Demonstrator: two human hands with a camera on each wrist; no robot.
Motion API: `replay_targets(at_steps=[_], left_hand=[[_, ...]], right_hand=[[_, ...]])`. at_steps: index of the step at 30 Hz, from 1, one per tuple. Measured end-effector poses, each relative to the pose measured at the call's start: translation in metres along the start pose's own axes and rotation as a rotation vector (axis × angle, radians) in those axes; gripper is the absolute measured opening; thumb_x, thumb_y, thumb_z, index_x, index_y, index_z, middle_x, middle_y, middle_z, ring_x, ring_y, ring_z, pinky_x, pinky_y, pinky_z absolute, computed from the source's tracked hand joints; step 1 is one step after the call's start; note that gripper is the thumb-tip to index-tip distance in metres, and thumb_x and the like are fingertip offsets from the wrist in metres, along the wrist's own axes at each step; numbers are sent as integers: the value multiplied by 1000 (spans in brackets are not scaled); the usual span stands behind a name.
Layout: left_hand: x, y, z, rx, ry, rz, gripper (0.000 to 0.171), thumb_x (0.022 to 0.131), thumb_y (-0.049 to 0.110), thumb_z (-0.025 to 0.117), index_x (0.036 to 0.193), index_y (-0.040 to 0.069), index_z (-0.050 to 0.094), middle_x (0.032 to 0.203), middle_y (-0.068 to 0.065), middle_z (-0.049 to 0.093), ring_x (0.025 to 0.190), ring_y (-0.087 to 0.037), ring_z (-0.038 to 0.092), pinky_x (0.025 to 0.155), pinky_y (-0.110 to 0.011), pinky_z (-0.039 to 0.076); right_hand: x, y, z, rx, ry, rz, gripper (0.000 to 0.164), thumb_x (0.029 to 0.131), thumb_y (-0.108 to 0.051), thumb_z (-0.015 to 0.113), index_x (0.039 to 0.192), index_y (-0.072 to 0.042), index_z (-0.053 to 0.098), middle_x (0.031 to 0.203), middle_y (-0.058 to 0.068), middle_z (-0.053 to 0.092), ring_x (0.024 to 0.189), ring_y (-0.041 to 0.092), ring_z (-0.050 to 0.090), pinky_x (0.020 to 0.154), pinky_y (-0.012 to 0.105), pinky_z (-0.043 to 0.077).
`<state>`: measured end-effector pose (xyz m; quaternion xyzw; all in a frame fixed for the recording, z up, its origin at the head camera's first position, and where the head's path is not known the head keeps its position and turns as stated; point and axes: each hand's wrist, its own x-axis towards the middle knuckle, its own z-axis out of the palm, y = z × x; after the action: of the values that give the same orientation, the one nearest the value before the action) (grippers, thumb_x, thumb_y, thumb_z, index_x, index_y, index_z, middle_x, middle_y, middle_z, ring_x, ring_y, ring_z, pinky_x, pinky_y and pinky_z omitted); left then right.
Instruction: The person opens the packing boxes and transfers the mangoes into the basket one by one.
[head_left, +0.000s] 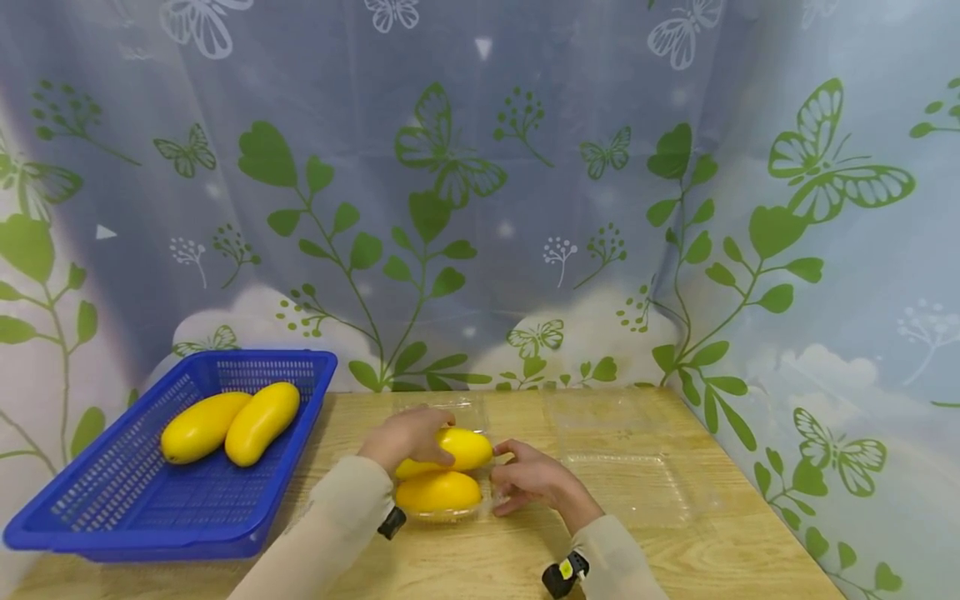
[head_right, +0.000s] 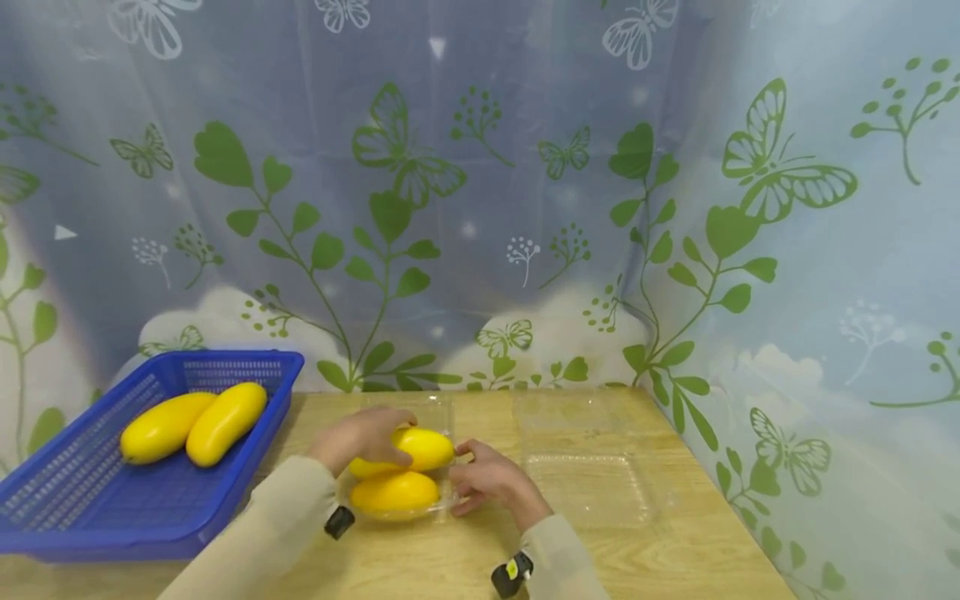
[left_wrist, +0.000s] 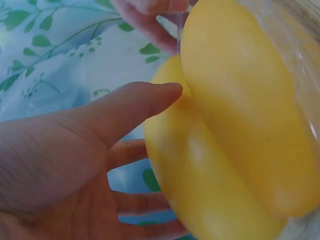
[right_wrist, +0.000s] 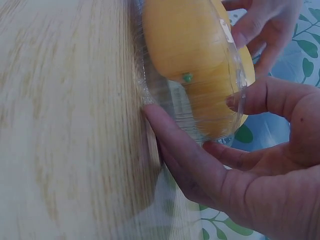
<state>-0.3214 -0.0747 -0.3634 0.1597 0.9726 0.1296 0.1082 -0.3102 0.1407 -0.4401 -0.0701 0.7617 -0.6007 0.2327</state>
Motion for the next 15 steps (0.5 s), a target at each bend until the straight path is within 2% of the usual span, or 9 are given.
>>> replay_targets(at_steps=[6, 12, 15], left_hand=[[7, 14, 7, 34, 23, -16, 55, 85, 32, 85, 134, 14, 66, 129, -7, 69, 116, -27, 61, 103, -50, 51], [8, 20, 11, 59, 17, -30, 52, 87, 27, 84, 135, 18, 65, 137, -9, 66, 127, -34, 58, 106, -53, 50], [8, 21, 12, 65, 7, -31, 51, 87, 25, 84, 134, 20, 65, 137, -10, 64, 123, -35, 58, 103, -53, 51]], right_hand=[[-1, 1, 0, 7, -2, -8, 64, 87, -2, 57, 146, 5, 35, 102, 15, 50, 68, 17, 49, 80, 50, 64], [0, 2, 0, 12, -4, -3, 64, 87, -2, 57, 146, 4, 35, 99, 13, 49, 69, 17, 47, 80, 50, 64], [0, 1, 0, 14, -7, -3, 63, 87, -2, 57, 147, 4, 35, 98, 12, 49, 69, 17, 46, 81, 50, 64]])
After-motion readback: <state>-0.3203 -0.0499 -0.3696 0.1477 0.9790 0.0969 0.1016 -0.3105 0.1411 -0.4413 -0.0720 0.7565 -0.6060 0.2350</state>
